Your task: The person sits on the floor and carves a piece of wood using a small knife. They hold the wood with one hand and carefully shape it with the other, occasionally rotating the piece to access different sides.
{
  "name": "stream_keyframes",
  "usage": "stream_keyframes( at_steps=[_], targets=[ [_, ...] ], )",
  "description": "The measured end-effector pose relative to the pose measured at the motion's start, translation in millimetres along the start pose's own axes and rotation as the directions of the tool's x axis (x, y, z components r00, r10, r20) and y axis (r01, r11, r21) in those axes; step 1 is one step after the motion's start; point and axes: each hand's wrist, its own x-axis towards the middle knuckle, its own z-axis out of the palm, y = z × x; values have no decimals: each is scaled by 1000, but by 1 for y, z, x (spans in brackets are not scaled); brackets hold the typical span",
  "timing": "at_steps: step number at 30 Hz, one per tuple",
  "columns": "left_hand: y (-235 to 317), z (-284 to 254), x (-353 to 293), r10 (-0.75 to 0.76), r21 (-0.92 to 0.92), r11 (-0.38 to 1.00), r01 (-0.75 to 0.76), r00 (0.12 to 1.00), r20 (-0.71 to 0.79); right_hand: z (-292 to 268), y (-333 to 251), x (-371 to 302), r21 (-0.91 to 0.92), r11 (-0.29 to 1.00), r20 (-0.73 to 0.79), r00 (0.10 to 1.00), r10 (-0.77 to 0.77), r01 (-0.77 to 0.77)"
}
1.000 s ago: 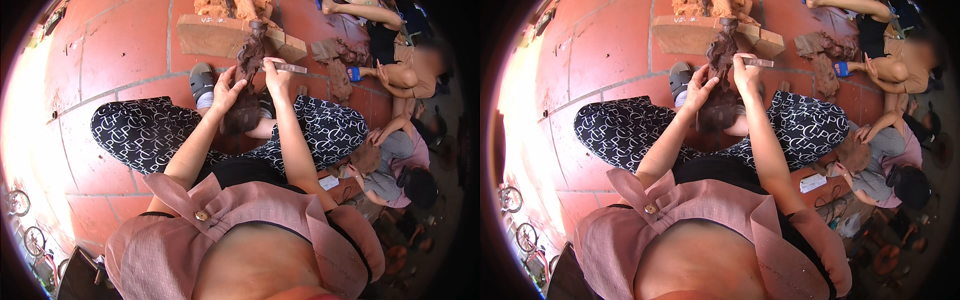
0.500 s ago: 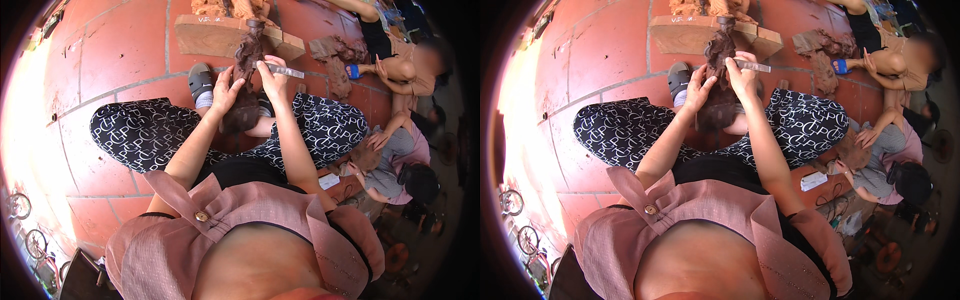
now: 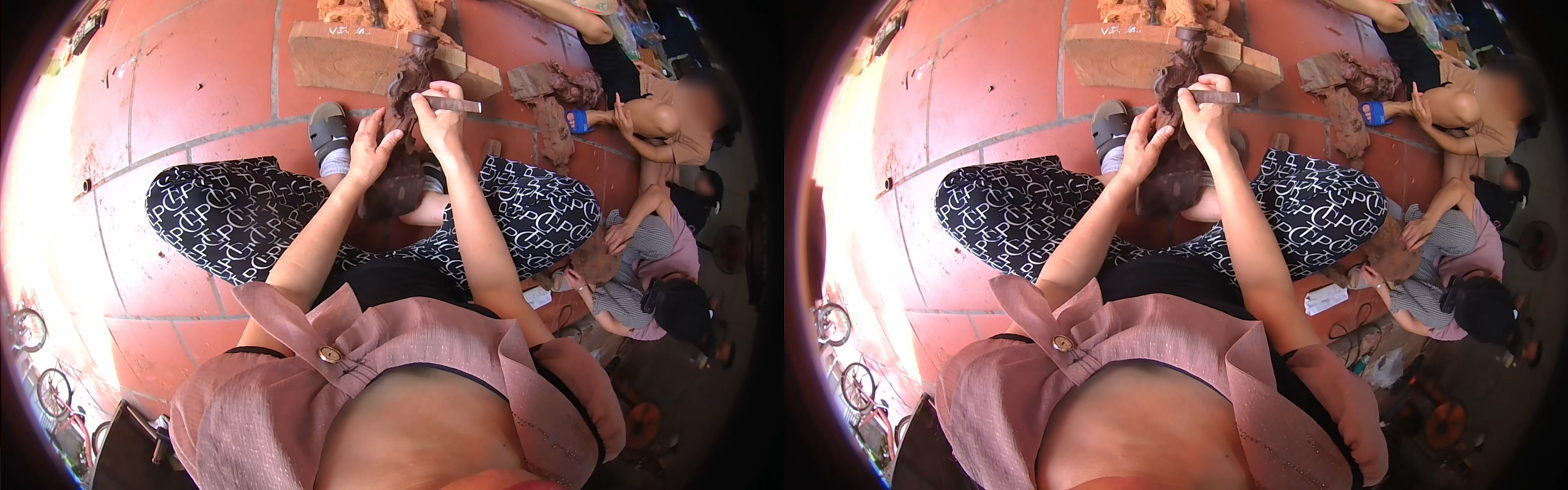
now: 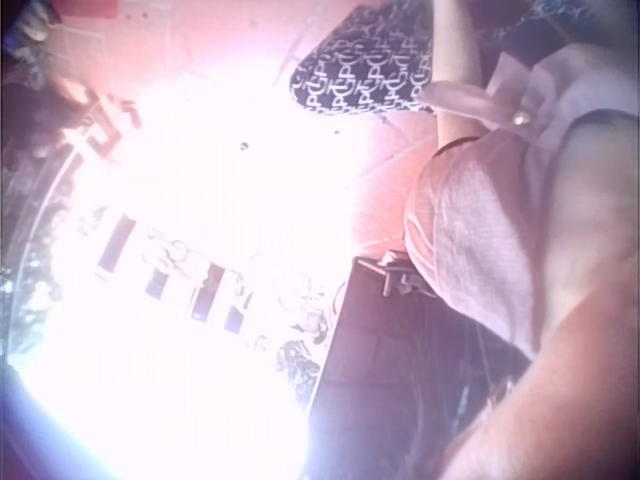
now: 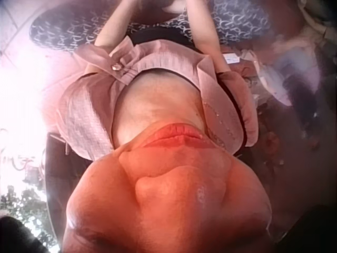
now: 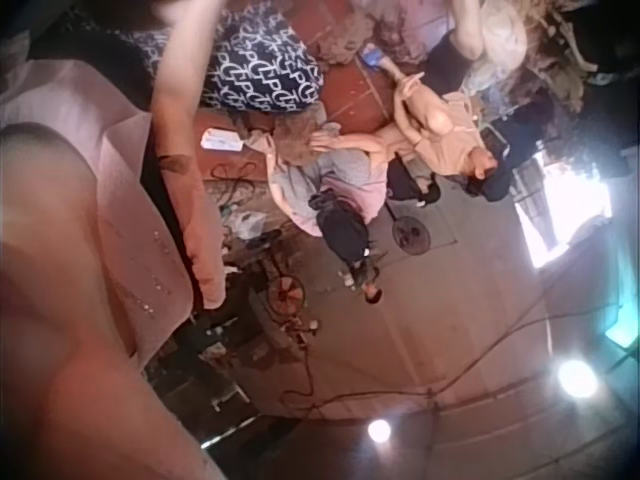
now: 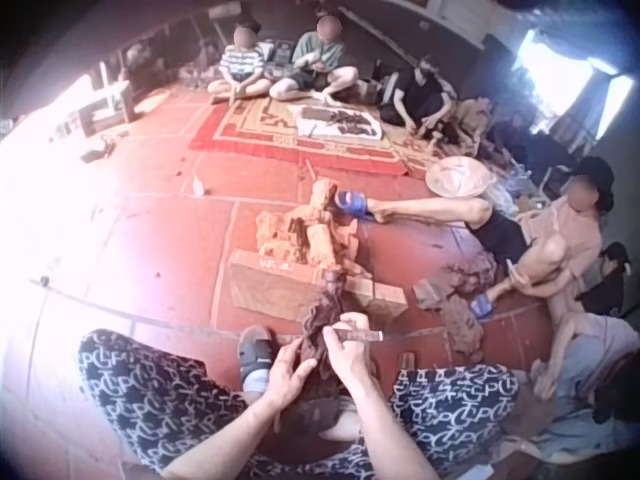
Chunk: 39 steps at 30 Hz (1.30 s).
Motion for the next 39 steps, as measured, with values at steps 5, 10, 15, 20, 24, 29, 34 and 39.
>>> stream_keyframes(
  at_steps=[5, 10, 15, 20, 24, 29, 34, 39],
  targets=[
    [3, 0, -1, -2, 2, 1000, 2, 1000, 5, -4, 21, 0, 116, 984, 32, 990, 135, -138],
    [0, -1, -1, 16, 12, 1000, -16, 1000, -6, 1, 5, -3, 164, 975, 34, 989, 146, -150],
    [1, 1, -1, 1, 17, 1000, -1, 1000, 10, 1, 18, -7, -36, 996, 6, 997, -77, 77],
    [-1, 0, 0, 0, 7, 1000, 0, 1000, 1, -12, 28, -1, 139, 983, 17, 992, 121, -122],
    [-2, 0, 0, 13, 6, 1000, -13, 1000, 4, -18, 30, -5, 246, 956, -46, 983, 178, -161],
    [-3, 1, 1, 10, 6, 1000, -10, 1000, 7, 3, 35, -7, 98, 985, -27, 989, 142, -139],
    [-3, -1, -1, -5, 2, 1000, 5, 1000, 5, 0, 26, -5, 194, 966, -105, 976, 192, -169],
    [4, -2, 0, -9, 0, 1000, 9, 1000, 18, 9, 28, -10, 83, 994, -135, 988, 77, -66]
  ],
)
